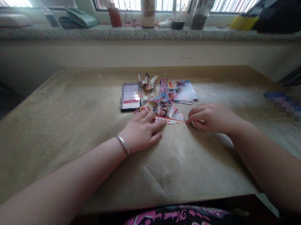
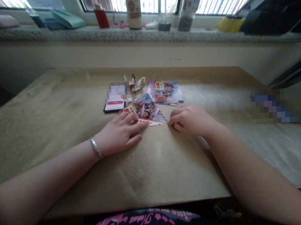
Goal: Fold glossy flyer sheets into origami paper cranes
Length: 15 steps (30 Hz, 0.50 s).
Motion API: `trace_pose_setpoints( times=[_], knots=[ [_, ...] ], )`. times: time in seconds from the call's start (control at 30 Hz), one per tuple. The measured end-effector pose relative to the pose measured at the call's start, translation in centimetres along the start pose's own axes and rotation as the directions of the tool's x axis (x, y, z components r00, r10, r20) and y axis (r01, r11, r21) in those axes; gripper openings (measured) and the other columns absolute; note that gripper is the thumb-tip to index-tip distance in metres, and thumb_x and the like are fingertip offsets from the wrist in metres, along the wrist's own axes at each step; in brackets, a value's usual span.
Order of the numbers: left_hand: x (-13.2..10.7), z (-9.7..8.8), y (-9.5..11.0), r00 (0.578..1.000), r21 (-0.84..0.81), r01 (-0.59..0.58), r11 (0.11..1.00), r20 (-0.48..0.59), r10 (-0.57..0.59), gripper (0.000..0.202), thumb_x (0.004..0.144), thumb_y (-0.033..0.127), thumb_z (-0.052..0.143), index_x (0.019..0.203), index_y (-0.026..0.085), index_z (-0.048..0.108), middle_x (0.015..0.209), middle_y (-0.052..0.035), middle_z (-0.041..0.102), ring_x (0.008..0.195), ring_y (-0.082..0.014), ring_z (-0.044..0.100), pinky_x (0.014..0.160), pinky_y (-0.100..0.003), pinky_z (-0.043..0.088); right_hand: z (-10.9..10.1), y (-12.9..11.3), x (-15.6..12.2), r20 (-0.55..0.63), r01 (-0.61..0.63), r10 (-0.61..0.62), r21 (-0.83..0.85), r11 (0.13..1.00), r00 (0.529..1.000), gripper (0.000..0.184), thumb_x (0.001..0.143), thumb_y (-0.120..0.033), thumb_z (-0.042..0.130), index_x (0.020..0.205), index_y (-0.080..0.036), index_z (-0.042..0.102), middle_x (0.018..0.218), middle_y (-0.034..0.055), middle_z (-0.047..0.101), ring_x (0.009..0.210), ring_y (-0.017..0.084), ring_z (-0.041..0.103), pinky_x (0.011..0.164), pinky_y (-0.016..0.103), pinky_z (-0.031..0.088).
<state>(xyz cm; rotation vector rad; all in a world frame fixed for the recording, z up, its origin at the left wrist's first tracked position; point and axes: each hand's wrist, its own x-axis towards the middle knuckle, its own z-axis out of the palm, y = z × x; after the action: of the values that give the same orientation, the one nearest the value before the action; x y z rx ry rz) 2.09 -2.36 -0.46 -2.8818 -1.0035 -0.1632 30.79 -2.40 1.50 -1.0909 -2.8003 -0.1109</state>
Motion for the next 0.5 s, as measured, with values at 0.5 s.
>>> trace_pose_setpoints(
  times=[0.5],
  knots=[
    [0.0,-0.2,0.0,1.000,-0.005,-0.004,1.000,-0.005,0.004,0.046,0.093,0.046,0.040,0.135,0.029,0.049,0.118,-0.0106,0.052,0.112,-0.0283,0.045,0.099,-0.045,0.037,1.0,-0.5,0.2,-0.203,-0.055,0.083,0.140,0.989,0.976,0.023,0.080,-0.014,0.051,0.082,-0.020,0.074,0.087,0.0045,0.073,0.080,0.018,0.062,0.076,0.030,0.048]
  ],
)
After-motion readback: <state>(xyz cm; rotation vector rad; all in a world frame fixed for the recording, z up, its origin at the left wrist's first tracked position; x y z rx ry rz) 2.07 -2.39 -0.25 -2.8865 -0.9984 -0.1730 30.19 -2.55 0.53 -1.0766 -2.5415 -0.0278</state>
